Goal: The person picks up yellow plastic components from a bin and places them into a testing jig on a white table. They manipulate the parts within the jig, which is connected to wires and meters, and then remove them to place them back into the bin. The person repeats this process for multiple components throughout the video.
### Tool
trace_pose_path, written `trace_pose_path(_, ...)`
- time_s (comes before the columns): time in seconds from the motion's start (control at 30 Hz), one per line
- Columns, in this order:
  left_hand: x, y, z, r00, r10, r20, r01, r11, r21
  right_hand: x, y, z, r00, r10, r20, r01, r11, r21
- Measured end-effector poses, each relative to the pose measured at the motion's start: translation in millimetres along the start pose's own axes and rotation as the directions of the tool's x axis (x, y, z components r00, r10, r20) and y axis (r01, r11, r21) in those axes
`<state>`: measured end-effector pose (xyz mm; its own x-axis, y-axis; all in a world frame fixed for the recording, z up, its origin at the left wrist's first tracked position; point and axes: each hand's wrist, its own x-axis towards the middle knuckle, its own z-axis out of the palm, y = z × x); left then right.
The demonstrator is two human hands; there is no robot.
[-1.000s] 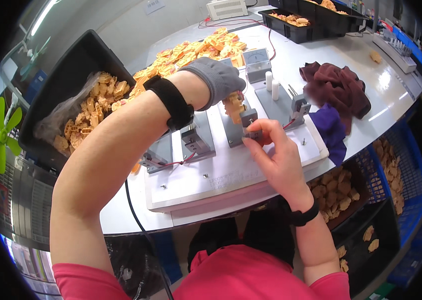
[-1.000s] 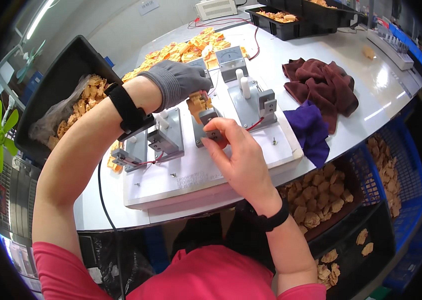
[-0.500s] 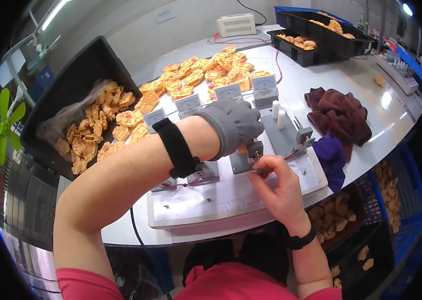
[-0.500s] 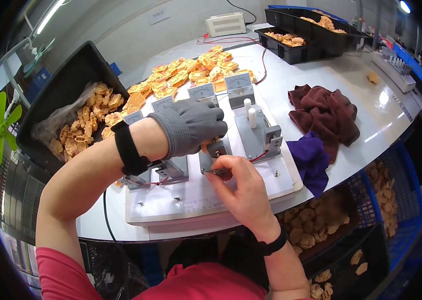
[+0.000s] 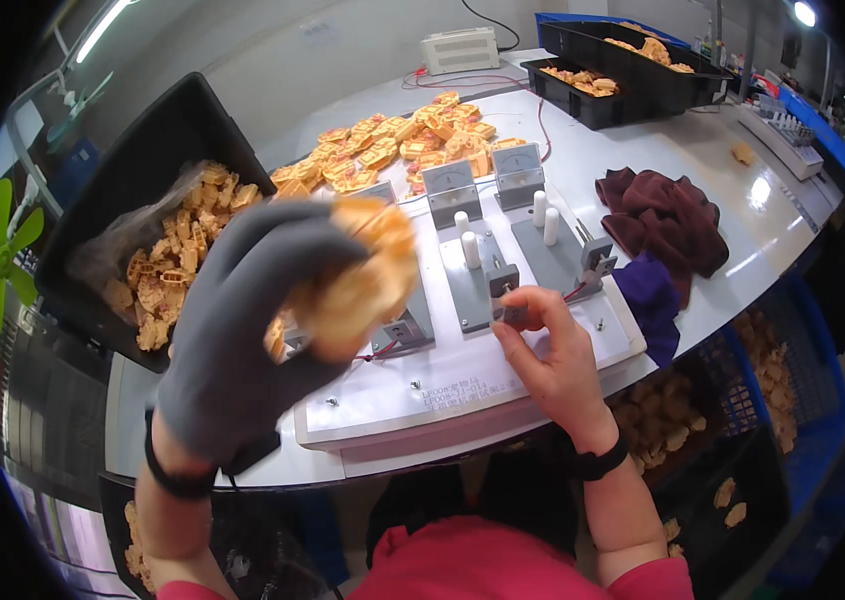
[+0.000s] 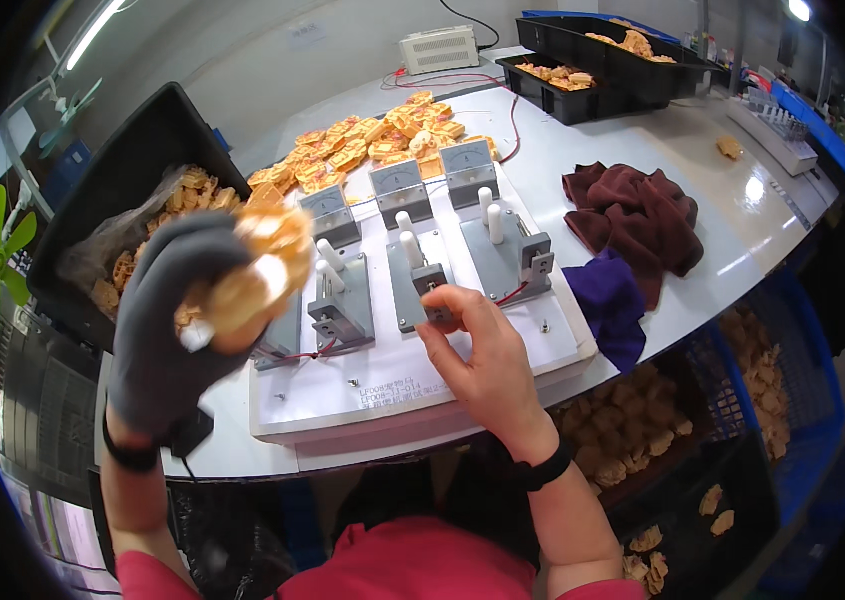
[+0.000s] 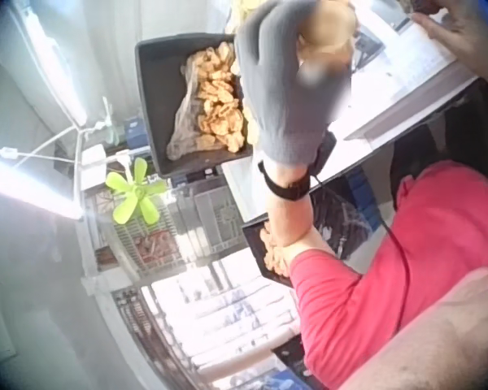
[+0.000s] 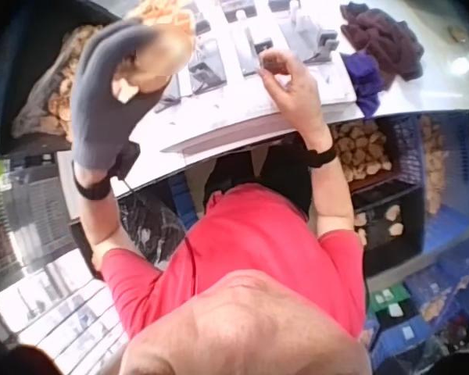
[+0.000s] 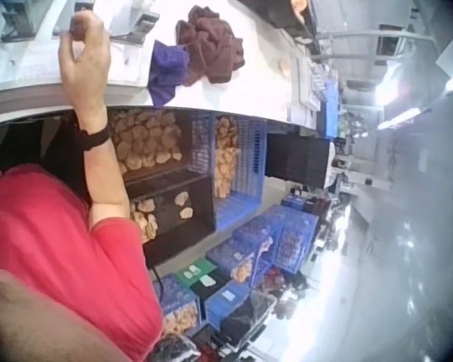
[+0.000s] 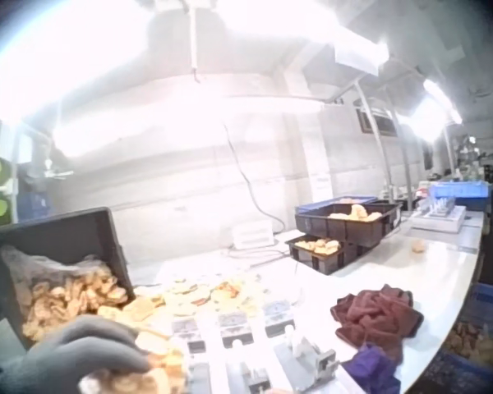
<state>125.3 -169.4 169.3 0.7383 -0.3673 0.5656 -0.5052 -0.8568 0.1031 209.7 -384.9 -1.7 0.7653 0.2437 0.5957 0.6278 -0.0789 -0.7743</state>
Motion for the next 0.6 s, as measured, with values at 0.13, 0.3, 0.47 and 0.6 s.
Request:
trace_pose_path(0.13, -96, 17, -22, 0.953, -0.273, -0.128, 0.272, 0.962, -0.029, -2, 5, 10, 0.994, 0.113, -0.001, -0.111, 0.98, 0.166)
trace_pose_path(0.3, -222, -10, -4, 0.592, -0.742, -0.315, 0.588, 0.665, -0.462, 0, 10, 7, 0.986, 0.163, 0.037, -0.167, 0.973, 0.157)
trace_pose_path(0.47, -320, -33, 43, 0.158, -0.952, -0.264, 0.412, 0.306, -0.858, 5, 6, 0, 0.981, 0.176, 0.082, -0.191, 0.953, 0.236)
trace_pose_path(0.6, -356, -44, 69, 0.018, -0.969, -0.245, 0.423, 0.229, -0.877, 2, 10, 0, 0.979, 0.206, 0.004, -0.2, 0.942, 0.27)
